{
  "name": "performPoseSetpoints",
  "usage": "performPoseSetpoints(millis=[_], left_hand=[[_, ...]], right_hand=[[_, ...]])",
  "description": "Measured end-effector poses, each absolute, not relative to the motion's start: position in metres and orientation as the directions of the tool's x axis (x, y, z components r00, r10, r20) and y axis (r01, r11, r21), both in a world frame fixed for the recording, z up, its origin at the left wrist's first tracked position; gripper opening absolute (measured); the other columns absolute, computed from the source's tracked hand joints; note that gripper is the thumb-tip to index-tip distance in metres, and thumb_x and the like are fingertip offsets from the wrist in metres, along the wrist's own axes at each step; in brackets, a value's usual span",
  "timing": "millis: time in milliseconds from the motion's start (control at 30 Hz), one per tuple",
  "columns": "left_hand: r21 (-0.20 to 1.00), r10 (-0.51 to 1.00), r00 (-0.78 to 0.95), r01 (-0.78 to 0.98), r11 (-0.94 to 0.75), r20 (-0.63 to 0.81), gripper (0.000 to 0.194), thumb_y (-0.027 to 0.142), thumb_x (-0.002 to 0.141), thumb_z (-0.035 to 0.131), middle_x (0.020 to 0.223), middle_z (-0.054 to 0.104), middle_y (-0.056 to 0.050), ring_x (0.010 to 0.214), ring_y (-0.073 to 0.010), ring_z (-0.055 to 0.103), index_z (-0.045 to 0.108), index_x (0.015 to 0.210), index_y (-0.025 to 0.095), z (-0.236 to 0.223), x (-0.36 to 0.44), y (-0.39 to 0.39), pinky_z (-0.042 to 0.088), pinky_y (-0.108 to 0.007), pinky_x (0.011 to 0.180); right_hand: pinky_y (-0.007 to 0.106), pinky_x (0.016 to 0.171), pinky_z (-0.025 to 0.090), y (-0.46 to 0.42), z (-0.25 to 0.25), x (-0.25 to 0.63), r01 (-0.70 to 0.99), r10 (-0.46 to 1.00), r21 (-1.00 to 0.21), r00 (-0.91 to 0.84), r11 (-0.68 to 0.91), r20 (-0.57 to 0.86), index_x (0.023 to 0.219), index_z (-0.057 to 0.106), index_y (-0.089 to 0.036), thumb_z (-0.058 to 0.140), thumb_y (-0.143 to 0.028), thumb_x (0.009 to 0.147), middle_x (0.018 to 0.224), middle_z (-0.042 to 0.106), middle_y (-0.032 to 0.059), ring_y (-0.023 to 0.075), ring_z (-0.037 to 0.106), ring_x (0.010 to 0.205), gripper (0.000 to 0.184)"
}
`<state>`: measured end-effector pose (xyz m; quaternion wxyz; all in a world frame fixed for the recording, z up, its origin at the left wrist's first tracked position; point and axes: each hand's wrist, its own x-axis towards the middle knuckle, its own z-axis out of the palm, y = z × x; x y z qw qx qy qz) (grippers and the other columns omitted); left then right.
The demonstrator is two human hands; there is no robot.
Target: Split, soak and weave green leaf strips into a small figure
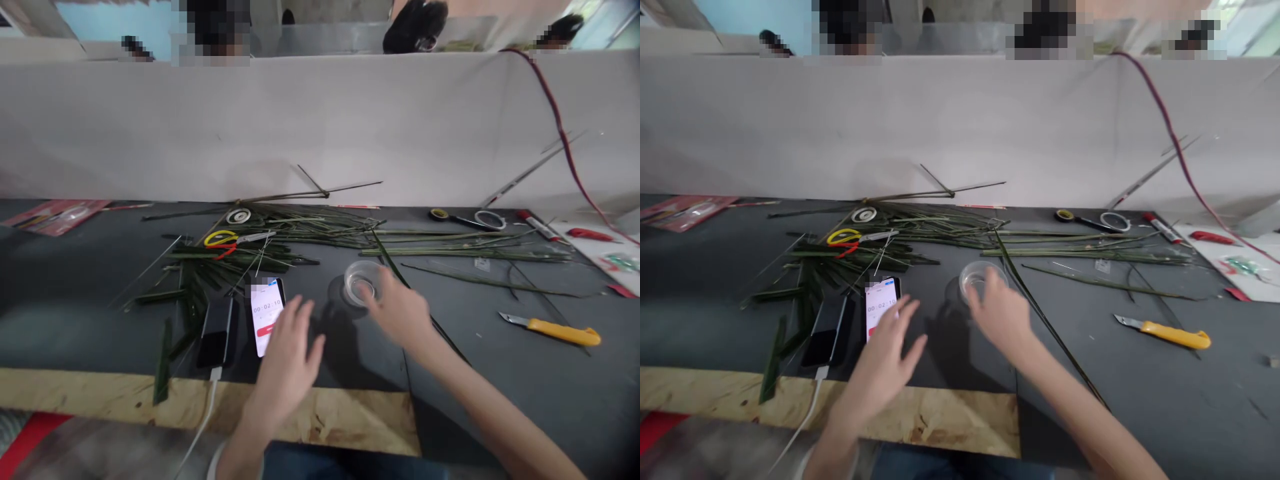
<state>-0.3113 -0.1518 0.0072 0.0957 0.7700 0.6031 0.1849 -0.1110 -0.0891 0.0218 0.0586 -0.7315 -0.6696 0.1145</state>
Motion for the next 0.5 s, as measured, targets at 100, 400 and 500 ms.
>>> performPoseSetpoints(millis=[100, 400, 500], left_hand=[[0.335, 0.865, 0.502, 0.814, -0.474, 0.006, 0.046, 0.030, 0.087, 0.051, 0.142, 0.043, -0.013, 0.134, -0.0335, 0.036, 0.045, 0.131, 0.016, 0.034, -0.267, -0.155, 0.034, -0.051, 0.109], [0.252, 0.778, 0.563, 0.825, -0.507, -0.278, 0.092, 0.027, 0.070, 0.074, 0.146, 0.031, -0.029, 0.136, -0.0383, 0.031, 0.024, 0.143, 0.001, 0.040, -0.246, -0.082, 0.033, -0.047, 0.107], [0.262, 0.811, 0.496, 0.865, -0.428, -0.311, 0.111, 0.030, 0.064, 0.078, 0.149, 0.022, -0.032, 0.139, -0.0391, 0.024, 0.010, 0.146, 0.000, 0.028, -0.259, -0.058, 0.032, -0.048, 0.107]], right_hand=[[0.041, 0.075, 0.046, -0.070, -0.006, -0.052, 0.951, 0.966, -0.200, 0.210, -0.237, -0.150, 0.130, 0.045, -0.009, 0.036, -0.054, 0.092, 0.091, 0.068, 0.0205, 0.0346, 0.066, 0.090, 0.060], [0.024, 0.052, 0.044, -0.048, -0.067, -0.044, 0.571, 0.956, -0.800, -0.082, -0.185, -0.280, 0.131, 0.046, -0.010, 0.036, -0.026, 0.087, 0.066, 0.068, 0.0032, 0.0138, 0.054, 0.049, 0.048], [0.022, 0.049, 0.042, -0.047, -0.065, -0.053, 0.550, 0.955, -0.817, -0.105, -0.175, -0.276, 0.131, 0.044, -0.009, 0.036, -0.024, 0.086, 0.065, 0.068, 0.0029, 0.0119, 0.051, 0.046, 0.048]])
